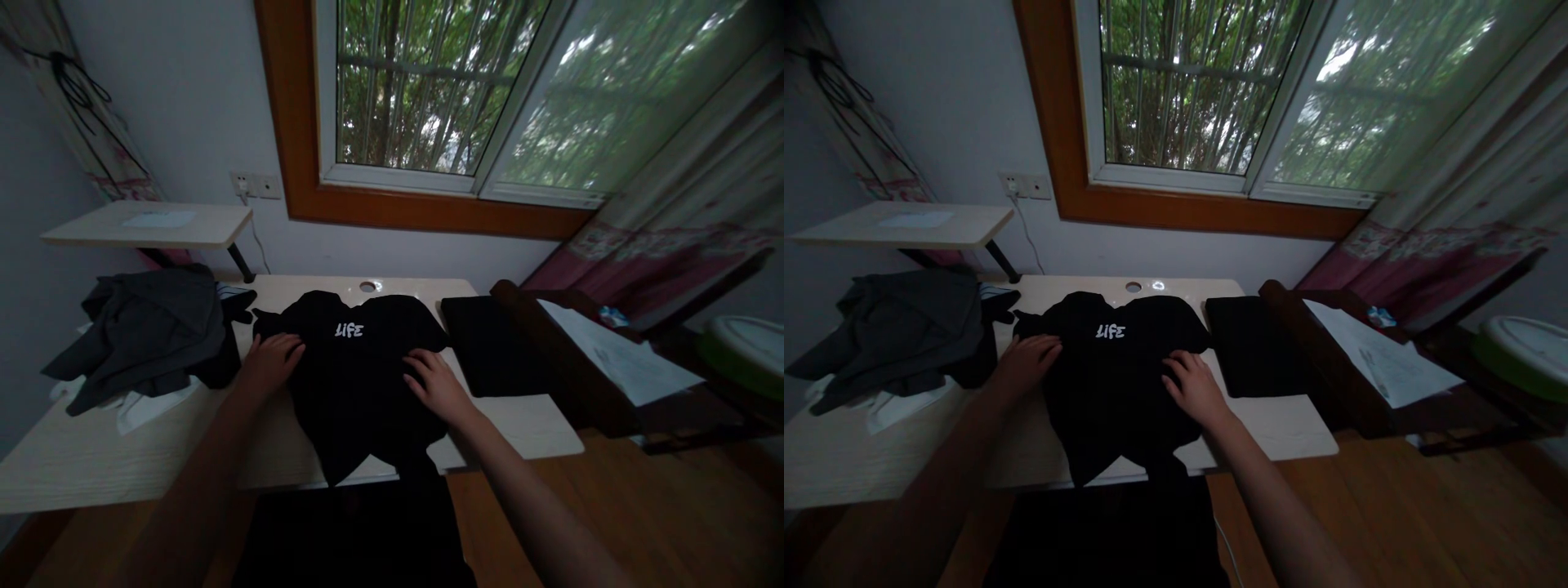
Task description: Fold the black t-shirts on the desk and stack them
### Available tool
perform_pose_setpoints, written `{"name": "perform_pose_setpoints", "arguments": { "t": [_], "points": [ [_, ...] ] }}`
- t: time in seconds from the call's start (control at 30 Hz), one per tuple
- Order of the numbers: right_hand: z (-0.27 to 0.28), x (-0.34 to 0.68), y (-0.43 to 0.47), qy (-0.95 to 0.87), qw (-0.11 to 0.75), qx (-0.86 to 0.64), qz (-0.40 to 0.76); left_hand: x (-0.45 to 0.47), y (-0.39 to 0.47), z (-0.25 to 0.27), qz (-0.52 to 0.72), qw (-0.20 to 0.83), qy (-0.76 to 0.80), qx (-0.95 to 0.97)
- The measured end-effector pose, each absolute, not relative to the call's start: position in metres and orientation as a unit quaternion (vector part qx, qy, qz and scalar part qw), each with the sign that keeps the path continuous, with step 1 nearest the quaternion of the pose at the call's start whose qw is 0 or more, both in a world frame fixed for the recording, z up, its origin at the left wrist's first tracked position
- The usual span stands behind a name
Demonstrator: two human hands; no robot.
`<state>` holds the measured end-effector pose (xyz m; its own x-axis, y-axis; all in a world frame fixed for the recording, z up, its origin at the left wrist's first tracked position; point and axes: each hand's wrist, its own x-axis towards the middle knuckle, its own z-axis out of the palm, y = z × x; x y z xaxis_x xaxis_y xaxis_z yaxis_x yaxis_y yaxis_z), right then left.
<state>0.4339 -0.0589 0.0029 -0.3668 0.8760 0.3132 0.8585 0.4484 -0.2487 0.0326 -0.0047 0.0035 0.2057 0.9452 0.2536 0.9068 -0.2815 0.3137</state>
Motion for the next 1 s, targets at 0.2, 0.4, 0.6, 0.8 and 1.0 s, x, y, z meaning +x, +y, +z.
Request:
{"name": "perform_pose_setpoints", "arguments": {
  "t": [0.2, 0.4, 0.6, 0.8, 1.0],
  "points": [
    [-0.009, 0.416, -0.029, -0.834, 0.204, -0.512, 0.016, 0.025, 0.021, -0.005, 0.186, 0.050, 0.630, 0.752],
    [-0.020, 0.398, 0.022, -0.834, 0.202, -0.513, -0.007, 0.015, 0.061, -0.008, 0.160, 0.059, 0.652, 0.739],
    [-0.023, 0.393, 0.063, -0.829, 0.177, -0.530, -0.018, 0.014, 0.083, -0.005, 0.138, 0.056, 0.656, 0.740],
    [-0.020, 0.392, 0.073, -0.829, 0.164, -0.534, -0.032, 0.010, 0.090, -0.006, 0.154, 0.110, 0.648, 0.738],
    [-0.024, 0.393, 0.050, -0.818, 0.192, -0.541, -0.026, 0.030, 0.048, -0.006, 0.206, 0.094, 0.568, 0.791]
  ]
}}
